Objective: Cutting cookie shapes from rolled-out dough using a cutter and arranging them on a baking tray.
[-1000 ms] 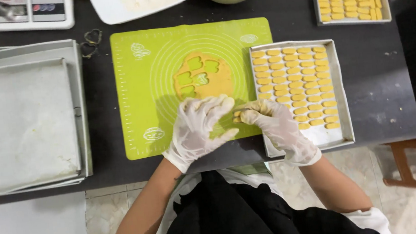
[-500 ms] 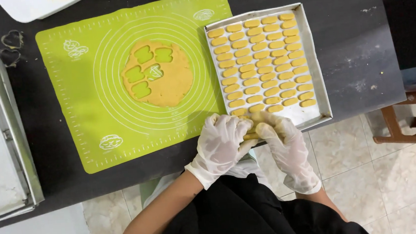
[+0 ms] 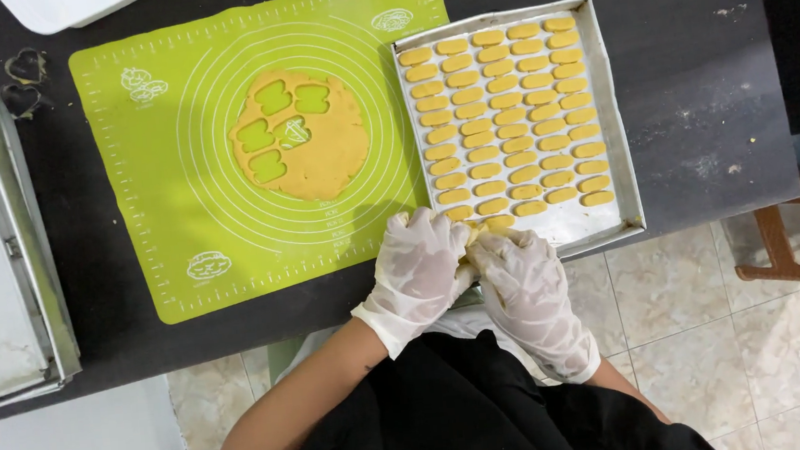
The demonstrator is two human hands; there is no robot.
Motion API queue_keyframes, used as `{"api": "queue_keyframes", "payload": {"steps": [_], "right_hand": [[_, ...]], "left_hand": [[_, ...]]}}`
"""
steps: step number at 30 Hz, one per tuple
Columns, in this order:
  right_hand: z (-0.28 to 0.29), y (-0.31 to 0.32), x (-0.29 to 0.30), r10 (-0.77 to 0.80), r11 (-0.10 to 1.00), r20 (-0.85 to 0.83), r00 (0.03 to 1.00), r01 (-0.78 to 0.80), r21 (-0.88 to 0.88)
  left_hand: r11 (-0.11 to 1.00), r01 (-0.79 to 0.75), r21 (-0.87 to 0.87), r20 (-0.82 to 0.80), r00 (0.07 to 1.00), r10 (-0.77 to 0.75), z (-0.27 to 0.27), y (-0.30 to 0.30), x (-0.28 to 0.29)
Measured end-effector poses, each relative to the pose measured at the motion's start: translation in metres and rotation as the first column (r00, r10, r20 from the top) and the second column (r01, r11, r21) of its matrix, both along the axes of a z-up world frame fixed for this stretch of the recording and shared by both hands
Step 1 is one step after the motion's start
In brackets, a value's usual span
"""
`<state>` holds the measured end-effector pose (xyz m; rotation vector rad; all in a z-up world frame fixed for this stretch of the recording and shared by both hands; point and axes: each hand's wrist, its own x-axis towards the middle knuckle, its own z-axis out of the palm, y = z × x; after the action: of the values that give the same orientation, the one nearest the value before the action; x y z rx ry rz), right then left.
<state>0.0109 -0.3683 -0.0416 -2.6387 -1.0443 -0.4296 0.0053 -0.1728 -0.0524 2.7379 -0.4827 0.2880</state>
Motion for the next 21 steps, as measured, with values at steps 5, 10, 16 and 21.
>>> {"api": "queue_keyframes", "payload": {"steps": [5, 10, 16, 21], "right_hand": [[-0.023, 0.0, 0.002, -0.013, 0.995, 0.024, 1.0, 0.015, -0.095], [-0.034, -0.001, 0.002, 0.006, 0.98, 0.057, 0.998, 0.006, -0.199], [-0.068, -0.016, 0.006, 0.05, 0.967, 0.037, 0.998, -0.039, -0.252], [-0.011, -0.011, 0.008, -0.03, 0.99, 0.143, 0.989, 0.048, -0.129]], "left_hand": [[1.0, 0.008, -0.01, -0.082, 0.997, -0.008, -0.007, -0.004, 0.004], [1.0, -0.001, 0.002, -0.105, 0.994, 0.001, -0.011, -0.006, 0.006], [1.0, 0.01, -0.004, -0.13, 0.991, -0.01, -0.004, -0.004, 0.007], [0.999, 0.028, -0.043, -0.244, 0.969, -0.038, 0.0, 0.001, 0.006]]}}
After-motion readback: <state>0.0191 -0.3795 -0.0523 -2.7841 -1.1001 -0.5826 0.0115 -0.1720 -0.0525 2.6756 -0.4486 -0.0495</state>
